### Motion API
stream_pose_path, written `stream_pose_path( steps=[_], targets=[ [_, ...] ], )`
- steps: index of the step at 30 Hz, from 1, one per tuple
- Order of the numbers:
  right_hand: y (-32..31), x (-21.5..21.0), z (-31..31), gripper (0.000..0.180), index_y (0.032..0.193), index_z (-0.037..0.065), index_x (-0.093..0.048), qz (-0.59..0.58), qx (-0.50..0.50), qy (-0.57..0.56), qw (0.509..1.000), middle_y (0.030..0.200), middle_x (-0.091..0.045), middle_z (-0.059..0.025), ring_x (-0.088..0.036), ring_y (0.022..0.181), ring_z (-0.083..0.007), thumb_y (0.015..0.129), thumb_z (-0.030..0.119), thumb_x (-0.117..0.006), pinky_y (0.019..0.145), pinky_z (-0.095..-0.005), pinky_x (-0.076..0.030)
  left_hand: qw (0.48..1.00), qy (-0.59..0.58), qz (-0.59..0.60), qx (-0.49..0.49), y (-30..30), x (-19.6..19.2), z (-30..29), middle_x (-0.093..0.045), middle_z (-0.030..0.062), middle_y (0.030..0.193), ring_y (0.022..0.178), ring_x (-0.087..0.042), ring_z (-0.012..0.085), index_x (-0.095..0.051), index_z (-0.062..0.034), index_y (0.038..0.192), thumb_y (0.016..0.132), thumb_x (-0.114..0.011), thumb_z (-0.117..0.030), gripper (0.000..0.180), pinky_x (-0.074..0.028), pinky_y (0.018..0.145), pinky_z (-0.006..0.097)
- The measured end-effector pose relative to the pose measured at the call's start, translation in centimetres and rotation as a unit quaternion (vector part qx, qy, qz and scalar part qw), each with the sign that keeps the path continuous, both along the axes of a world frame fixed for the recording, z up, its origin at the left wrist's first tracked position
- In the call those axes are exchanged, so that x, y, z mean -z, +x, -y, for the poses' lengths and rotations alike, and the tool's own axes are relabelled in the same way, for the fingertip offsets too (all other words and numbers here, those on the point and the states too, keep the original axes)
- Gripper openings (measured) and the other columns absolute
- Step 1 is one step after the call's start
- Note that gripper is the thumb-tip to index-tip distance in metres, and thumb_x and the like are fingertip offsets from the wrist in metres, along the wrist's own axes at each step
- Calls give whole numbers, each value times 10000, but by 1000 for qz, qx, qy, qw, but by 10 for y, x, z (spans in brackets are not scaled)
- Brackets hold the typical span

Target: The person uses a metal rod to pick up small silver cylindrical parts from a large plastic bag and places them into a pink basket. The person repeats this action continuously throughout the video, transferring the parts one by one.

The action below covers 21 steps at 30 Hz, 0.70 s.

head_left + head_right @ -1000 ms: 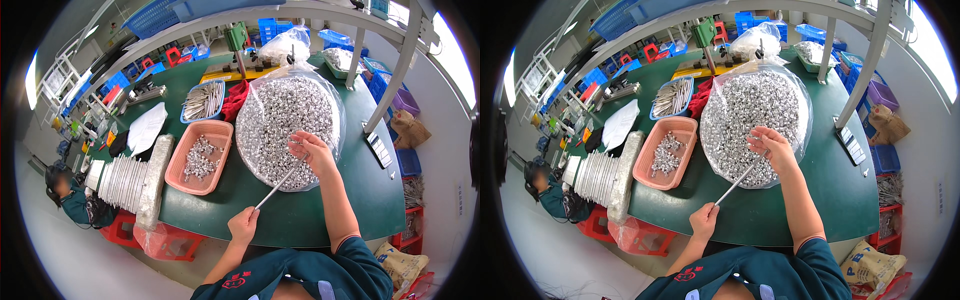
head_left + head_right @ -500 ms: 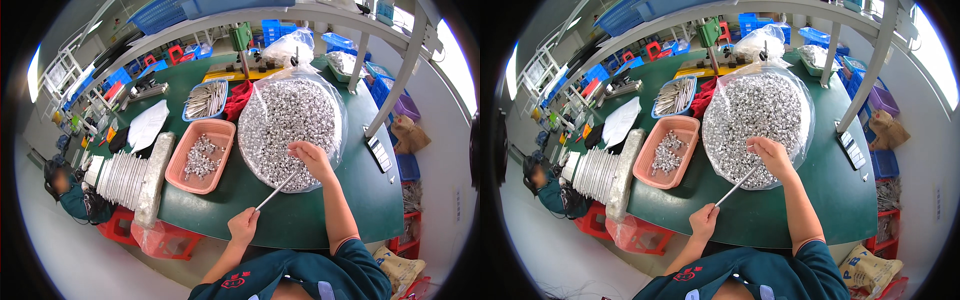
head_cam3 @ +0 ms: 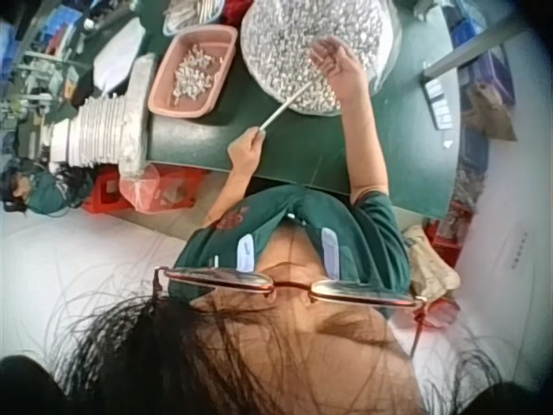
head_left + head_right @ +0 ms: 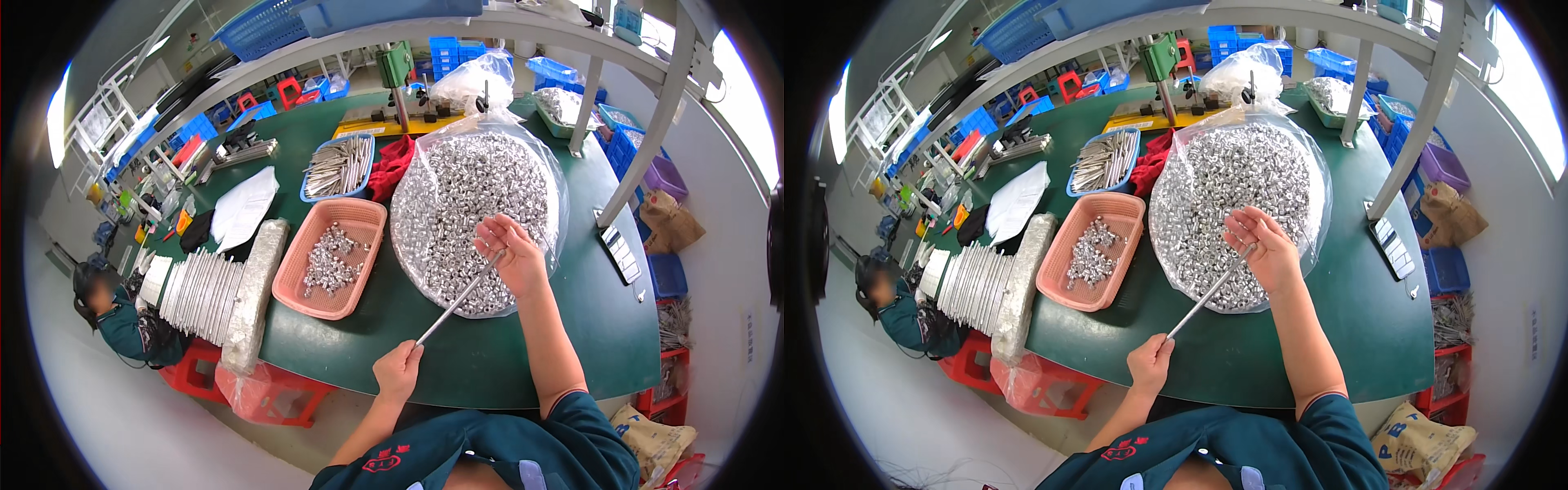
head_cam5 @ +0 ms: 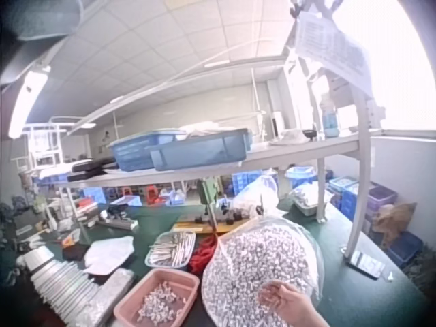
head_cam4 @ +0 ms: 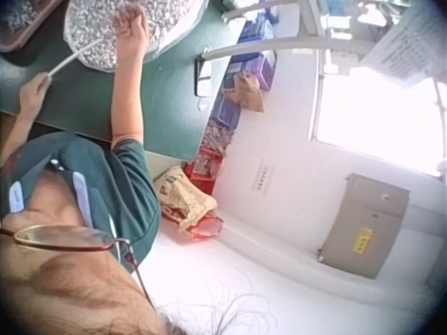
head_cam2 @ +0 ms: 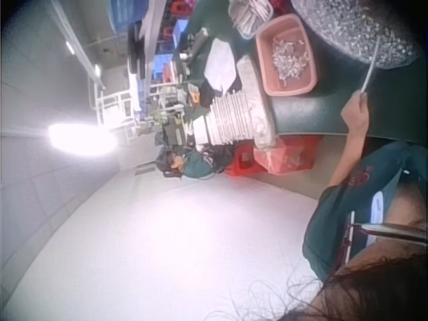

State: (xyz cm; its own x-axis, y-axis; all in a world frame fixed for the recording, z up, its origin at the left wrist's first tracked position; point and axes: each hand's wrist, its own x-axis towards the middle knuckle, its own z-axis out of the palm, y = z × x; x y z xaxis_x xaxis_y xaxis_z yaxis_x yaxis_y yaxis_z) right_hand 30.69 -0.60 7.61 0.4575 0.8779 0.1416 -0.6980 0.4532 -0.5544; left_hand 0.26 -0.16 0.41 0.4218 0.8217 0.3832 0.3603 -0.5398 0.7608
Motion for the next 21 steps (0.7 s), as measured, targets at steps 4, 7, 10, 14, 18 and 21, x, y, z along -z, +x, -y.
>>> stream_pose_path(
  steps=[4,7,10,14,18,21],
  targets=[
    [-4,-6,-2,358,1369,-32,-452,-45,-8,-41,998,1333,-550,-222,-559,1252,-359,1046,117,-418,1053,-505,-483,999,-35,25,-10,0,-1,1,-559,44,626,550,-508,91,-684,-9,954,920,-689,-127,123,-420,539,247],
    [-8,-11,-1,352,1358,-59,-443,-42,-31,-107,993,1310,-560,-231,-565,1241,-371,1051,108,-405,1049,-469,-506,997,-54,46,-24,-1,2,1,-561,30,637,564,-501,77,-683,-9,956,922,-688,-115,112,-420,547,233],
    [-14,-4,0,328,1321,-70,-470,-51,-54,-119,990,1297,-561,-243,-571,1234,-369,1050,103,-407,1021,-454,-531,996,-60,53,-36,-2,4,2,-558,23,643,571,-495,71,-682,-9,951,922,-690,-110,105,-416,549,228],
    [-17,4,-10,293,1275,-67,-497,-130,-40,-107,985,1288,-555,-250,-576,1227,-362,1050,99,-408,1016,-444,-539,996,-63,48,-28,3,2,-1,-553,21,641,571,-491,67,-679,-9,948,921,-692,-112,107,-409,544,230],
    [-5,1,-7,283,1267,-62,-501,-103,-1,-87,991,1296,-554,-234,-568,1240,-355,1050,90,-401,1036,-446,-525,998,-49,26,-30,0,1,1,-543,43,619,538,-498,109,-683,-27,927,911,-699,-132,107,-406,522,255],
    [5,1,-1,285,1272,-53,-505,-60,5,-61,996,1289,-571,-222,-568,1248,-349,1048,86,-397,1039,-457,-515,999,-35,12,-19,2,-3,2,-536,83,602,499,-524,196,-686,-64,893,901,-704,-178,115,-413,500,303]
  ],
)
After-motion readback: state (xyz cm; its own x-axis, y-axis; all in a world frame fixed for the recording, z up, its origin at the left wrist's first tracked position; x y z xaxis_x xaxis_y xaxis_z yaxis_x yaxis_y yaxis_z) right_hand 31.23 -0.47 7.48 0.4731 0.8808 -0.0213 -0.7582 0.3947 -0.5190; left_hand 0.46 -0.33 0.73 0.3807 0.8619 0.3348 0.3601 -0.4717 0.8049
